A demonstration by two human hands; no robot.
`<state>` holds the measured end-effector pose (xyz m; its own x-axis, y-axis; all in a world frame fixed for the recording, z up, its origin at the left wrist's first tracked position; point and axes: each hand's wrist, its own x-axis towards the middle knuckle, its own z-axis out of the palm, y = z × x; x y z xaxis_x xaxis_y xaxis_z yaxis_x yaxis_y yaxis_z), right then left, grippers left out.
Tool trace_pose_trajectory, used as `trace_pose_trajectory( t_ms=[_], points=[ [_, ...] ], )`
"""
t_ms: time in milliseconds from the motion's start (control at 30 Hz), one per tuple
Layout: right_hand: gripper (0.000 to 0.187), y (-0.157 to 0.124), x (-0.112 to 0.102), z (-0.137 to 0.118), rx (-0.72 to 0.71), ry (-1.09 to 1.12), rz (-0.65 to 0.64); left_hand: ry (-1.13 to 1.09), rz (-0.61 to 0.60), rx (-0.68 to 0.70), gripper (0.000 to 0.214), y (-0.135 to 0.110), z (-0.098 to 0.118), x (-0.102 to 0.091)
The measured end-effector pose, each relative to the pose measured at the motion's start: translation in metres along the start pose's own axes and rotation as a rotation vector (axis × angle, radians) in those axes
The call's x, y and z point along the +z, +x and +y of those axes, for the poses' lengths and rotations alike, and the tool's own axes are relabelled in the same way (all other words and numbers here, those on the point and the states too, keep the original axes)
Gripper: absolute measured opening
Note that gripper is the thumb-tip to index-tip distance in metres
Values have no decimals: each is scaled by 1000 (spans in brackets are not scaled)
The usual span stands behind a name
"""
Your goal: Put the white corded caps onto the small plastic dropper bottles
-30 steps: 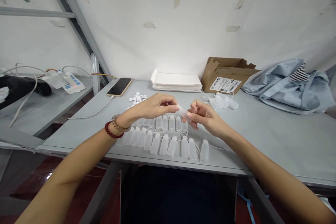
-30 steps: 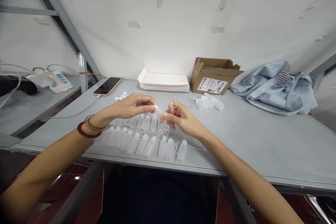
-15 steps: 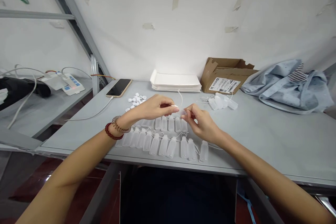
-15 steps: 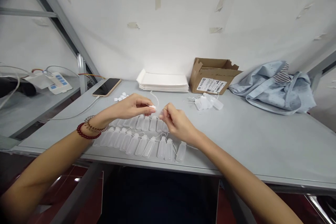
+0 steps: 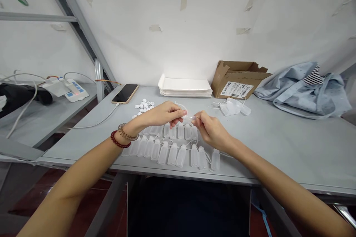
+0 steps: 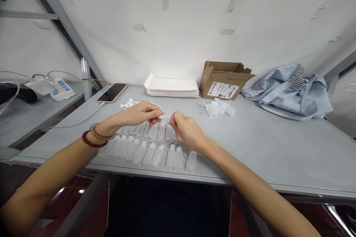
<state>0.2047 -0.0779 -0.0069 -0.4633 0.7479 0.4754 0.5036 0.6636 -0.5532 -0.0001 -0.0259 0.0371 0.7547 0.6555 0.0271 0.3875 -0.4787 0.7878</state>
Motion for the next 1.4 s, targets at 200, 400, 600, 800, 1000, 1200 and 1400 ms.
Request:
trace_pose_trajectory(
  t_ms=[200,400,600,800,1000,1200,1400],
  points=[
    [26,1,-6,-3,196,290,27,-11,101,22,37,1,0,8],
    [36,6,-14,-5,513,942,-105,98,229,171,24,-1,1,11],
    [37,8,-16,0,662,1181,-255,178,249,292,21,-1,0,12],
    [39,10,-35,16,440,606,26,157,359,184,26,5,-14,4],
    [18,5,-87,73,571,-594,354,379,491,0,23,7,-34,-22],
    [14,-1,-104,101,807,-877,144,690,521,-177,28,5,-57,-48],
    [16,-2,-109,92,861,-836,25,814,524,-356,30,-4,-64,-67]
  ],
)
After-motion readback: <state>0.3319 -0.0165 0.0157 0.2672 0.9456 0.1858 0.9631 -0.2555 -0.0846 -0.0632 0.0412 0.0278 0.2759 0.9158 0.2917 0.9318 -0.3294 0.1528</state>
